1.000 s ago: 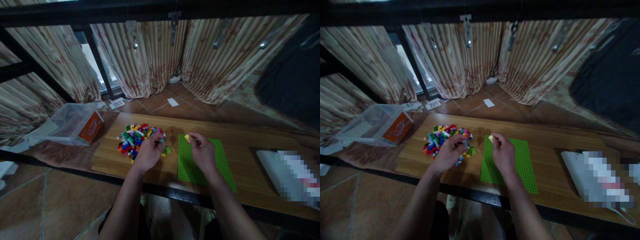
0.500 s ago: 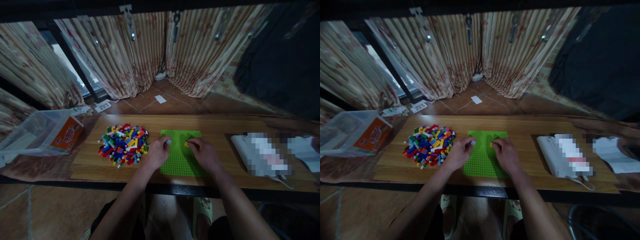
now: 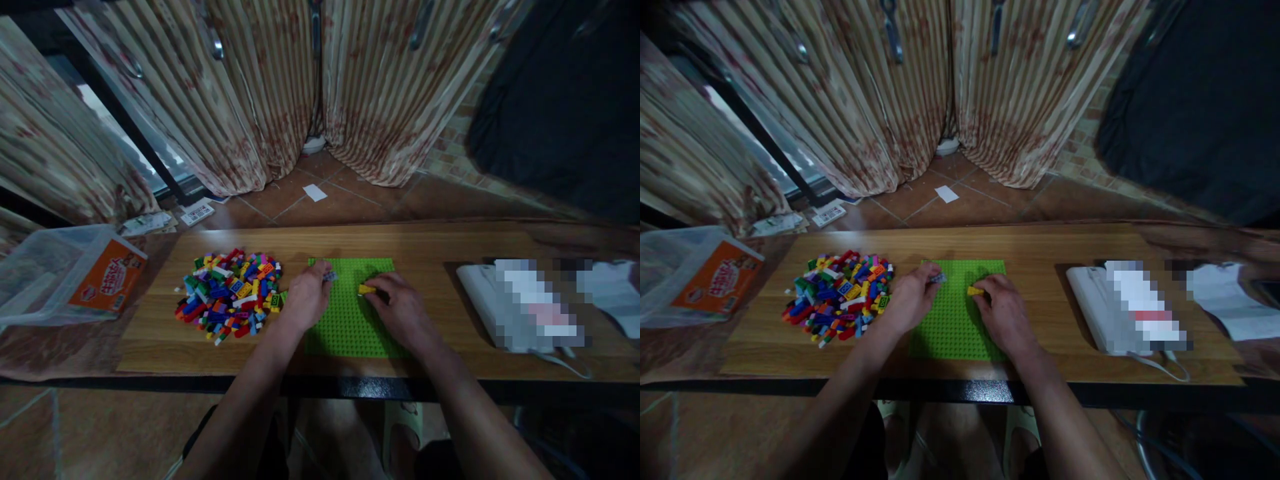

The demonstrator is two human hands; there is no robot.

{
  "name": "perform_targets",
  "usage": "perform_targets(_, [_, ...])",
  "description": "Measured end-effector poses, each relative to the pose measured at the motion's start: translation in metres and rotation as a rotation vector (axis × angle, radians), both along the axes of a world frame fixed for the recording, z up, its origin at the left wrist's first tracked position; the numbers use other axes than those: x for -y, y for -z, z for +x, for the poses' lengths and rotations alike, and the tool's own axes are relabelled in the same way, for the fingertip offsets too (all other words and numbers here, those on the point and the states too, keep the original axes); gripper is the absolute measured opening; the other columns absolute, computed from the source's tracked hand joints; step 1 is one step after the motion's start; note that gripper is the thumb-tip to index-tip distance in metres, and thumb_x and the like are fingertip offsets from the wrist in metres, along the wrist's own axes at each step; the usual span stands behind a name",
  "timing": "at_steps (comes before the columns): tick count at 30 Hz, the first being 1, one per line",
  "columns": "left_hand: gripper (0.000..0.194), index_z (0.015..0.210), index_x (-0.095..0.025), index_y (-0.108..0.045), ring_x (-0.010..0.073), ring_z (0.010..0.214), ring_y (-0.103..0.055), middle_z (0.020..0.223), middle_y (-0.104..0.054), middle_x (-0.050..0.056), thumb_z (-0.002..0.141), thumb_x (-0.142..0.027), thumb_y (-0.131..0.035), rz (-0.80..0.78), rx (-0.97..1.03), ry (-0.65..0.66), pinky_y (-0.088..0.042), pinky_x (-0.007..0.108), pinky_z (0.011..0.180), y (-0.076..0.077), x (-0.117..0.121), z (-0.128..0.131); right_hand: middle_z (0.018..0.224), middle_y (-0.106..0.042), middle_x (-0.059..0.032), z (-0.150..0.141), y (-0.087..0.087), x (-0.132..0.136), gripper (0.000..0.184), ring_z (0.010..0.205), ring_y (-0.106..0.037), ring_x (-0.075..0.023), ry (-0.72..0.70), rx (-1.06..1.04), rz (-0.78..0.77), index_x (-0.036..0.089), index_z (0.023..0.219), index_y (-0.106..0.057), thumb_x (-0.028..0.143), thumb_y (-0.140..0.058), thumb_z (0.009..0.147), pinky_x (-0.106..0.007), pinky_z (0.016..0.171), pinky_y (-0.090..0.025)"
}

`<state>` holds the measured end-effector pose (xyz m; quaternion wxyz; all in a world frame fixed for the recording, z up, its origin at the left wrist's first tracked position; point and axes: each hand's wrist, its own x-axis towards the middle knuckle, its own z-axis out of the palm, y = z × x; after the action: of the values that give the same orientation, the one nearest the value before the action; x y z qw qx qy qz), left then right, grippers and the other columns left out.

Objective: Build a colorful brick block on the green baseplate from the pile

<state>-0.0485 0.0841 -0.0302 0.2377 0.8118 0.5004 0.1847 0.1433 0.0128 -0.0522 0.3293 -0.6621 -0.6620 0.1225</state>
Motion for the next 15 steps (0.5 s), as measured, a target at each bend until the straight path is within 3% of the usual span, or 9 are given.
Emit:
perform_targets(6, [0.018, 0.100, -0.021, -0.066, 0.0176, 0.097, -0.063, 0.104, -0.068, 0.004, 0.087, -0.016, -0.055, 0.097, 0.001, 0.077, -0.050, 0.029, 0.088, 0.0070, -0.0037, 0.0049, 0.099, -0.064, -0.0069, 0.0021, -0.0001, 0.0024, 0.016, 0.092, -0.061, -0.0215, -0.023, -0.032, -0.015, 0.022, 0.095, -0.068, 0.024, -0.055, 0.087, -0.039, 0.086, -0.049])
perform_targets(15, [0.021, 0.095, -0.021, -0.072, 0.0143, 0.083, -0.064, 0.095, -0.070, 0.003, 0.082, -0.014, -0.058, 0.068, 0.056, -0.011, -0.051, 0.026, 0.083, 0.0095, -0.0028, 0.0095, 0.100, -0.064, -0.0070, 0.0024, -0.0003, 0.0033, 0.016, 0.094, -0.061, -0.0215, -0.030, -0.042, -0.004, 0.022, 0.096, -0.068, 0.026, -0.057, 0.086, -0.038, 0.086, -0.049])
